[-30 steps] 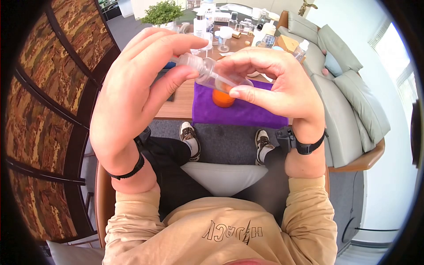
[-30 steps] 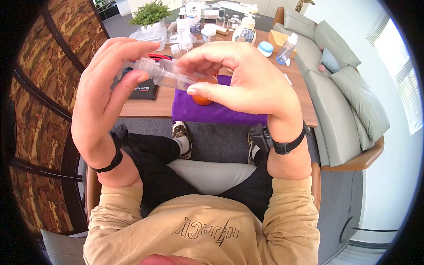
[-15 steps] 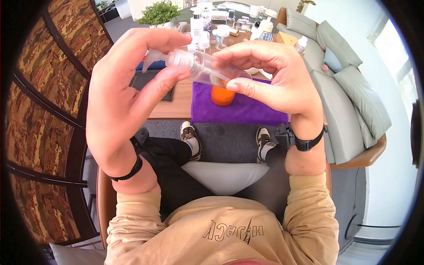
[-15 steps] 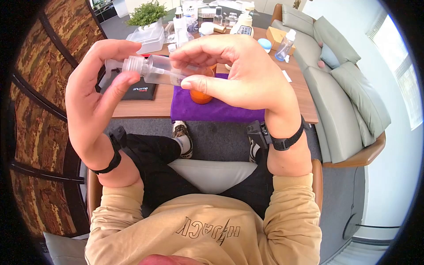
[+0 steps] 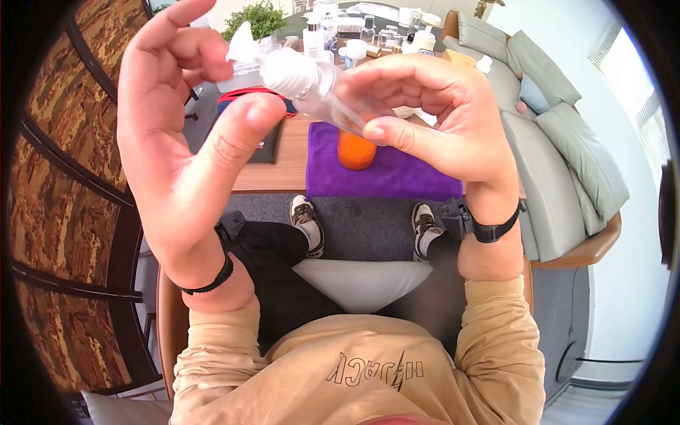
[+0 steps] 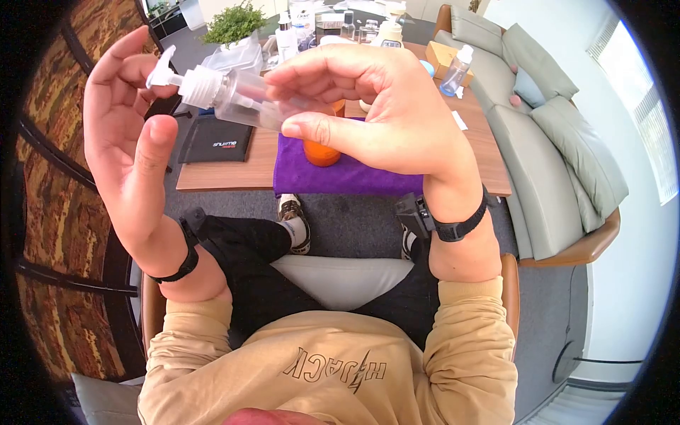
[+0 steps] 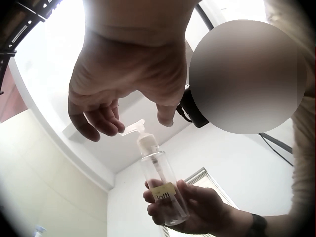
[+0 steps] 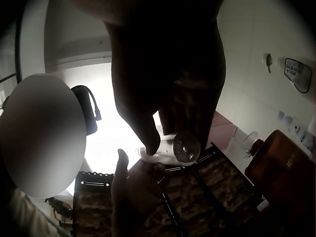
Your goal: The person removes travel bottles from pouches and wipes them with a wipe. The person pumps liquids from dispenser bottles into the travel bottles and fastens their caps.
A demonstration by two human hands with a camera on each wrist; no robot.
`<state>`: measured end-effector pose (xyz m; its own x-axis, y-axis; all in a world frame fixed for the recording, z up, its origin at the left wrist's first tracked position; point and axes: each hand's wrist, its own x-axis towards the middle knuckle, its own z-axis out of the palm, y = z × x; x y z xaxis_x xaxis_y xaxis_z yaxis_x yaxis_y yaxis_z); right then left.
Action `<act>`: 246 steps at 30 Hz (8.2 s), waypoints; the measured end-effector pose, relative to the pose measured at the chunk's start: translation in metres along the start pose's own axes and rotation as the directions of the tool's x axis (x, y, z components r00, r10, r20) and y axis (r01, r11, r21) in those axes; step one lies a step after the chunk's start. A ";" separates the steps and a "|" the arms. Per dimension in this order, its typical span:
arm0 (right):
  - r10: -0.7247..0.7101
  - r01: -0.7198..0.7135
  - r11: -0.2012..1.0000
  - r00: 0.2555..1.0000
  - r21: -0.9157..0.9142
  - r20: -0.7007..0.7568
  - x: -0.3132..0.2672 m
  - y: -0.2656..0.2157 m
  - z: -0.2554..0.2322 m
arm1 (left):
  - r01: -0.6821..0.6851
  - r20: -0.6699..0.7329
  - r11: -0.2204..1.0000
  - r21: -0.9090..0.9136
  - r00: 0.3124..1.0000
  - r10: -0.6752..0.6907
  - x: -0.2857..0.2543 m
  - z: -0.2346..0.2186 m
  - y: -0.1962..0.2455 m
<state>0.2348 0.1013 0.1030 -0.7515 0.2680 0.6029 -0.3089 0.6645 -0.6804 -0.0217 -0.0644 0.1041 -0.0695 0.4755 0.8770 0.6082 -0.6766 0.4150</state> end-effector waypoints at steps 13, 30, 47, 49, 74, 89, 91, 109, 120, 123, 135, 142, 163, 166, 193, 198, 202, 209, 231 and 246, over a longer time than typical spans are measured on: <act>0.058 -0.047 0.989 0.995 0.141 -0.080 0.001 0.004 0.017 | 0.120 -0.030 0.971 -0.207 0.991 -0.129 -0.001 0.034 0.011; 0.066 -0.056 0.989 0.995 0.137 -0.071 0.003 0.002 0.026 | 0.144 -0.156 0.975 -0.168 0.973 -0.170 0.003 0.059 0.019; -0.005 0.037 0.970 0.991 0.239 -0.133 0.006 0.015 0.044 | 0.220 -0.101 0.888 -0.404 0.954 -0.282 0.003 0.043 -0.010; 0.054 0.006 0.947 0.983 0.322 -0.178 0.006 0.015 0.051 | 0.241 -0.119 0.877 -0.415 0.942 -0.315 0.005 0.042 -0.008; 0.128 -0.084 0.936 0.986 0.342 -0.109 0.003 0.009 0.064 | 0.235 -0.013 0.825 -0.515 0.959 -0.281 0.006 0.038 -0.010; -0.023 0.000 0.996 0.966 -0.092 -0.257 0.069 0.003 -0.037 | 0.103 -0.284 0.915 -0.390 0.932 -0.226 0.013 0.036 -0.018; 0.135 -0.233 0.910 0.949 -0.344 -0.286 0.079 0.003 -0.044 | 0.106 -0.305 0.920 -0.377 0.924 -0.231 0.014 0.028 -0.022; 0.423 -0.344 0.805 0.904 -0.483 0.063 0.089 0.121 -0.058 | 0.133 -0.338 0.931 -0.340 0.906 -0.254 0.013 0.004 -0.035; 0.502 -0.403 0.739 0.864 -0.540 0.043 0.093 0.120 -0.044 | 0.126 -0.298 0.914 -0.387 0.920 -0.254 0.014 0.009 -0.029; 0.503 -0.372 0.717 0.862 -0.590 0.067 0.091 0.129 -0.046 | 0.127 -0.280 0.915 -0.384 0.928 -0.246 0.013 0.010 -0.029; 0.552 -0.383 0.655 0.831 -0.651 0.066 0.090 0.132 -0.042 | 0.157 -0.225 0.902 -0.401 0.938 -0.263 0.014 0.009 -0.030; 0.456 -0.331 0.701 0.889 -0.632 0.040 0.081 0.106 -0.070 | 0.226 -0.168 0.920 -0.321 0.942 -0.290 0.011 0.013 -0.031; 0.200 -0.268 0.956 0.892 -0.119 -0.405 -0.040 0.059 -0.106 | 0.308 0.183 0.940 0.146 0.926 -0.331 -0.007 0.105 -0.063; 0.280 -0.303 0.953 0.876 0.004 -0.394 -0.036 0.041 -0.088 | 0.355 0.140 0.921 0.161 0.915 -0.377 -0.009 0.105 -0.067; -0.103 -0.018 0.927 0.948 -0.374 -0.301 -0.031 0.053 -0.045 | 0.029 -0.030 0.983 0.181 0.999 -0.024 -0.008 0.121 -0.044; 0.126 -0.235 0.900 0.947 -0.368 -0.296 -0.052 0.080 -0.106 | 0.045 -0.001 0.977 0.209 0.999 -0.046 -0.011 0.116 -0.056; 0.466 -0.535 0.834 0.813 -0.133 -0.348 -0.075 0.113 -0.141 | 0.094 -0.001 0.974 0.204 0.995 -0.096 -0.010 0.112 -0.052; 0.772 -0.836 0.545 0.528 -0.059 -0.354 -0.092 0.162 -0.145 | 0.104 0.019 0.972 0.210 0.994 -0.110 -0.010 0.108 -0.056; 0.630 -0.545 0.710 0.775 -0.446 0.054 -0.076 0.108 -0.113 | 0.339 0.218 0.920 0.195 0.900 -0.378 -0.017 0.110 -0.055; 0.555 -0.529 0.757 0.830 -0.383 -0.051 -0.063 0.072 -0.113 | 0.292 0.222 0.933 0.213 0.915 -0.337 -0.025 0.112 -0.068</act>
<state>0.3253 0.2109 0.0632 -0.7655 0.6270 0.1444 0.3874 0.6284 -0.6746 0.0268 0.0327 0.0262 -0.0927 0.7879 0.6087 0.7153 -0.3726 0.5912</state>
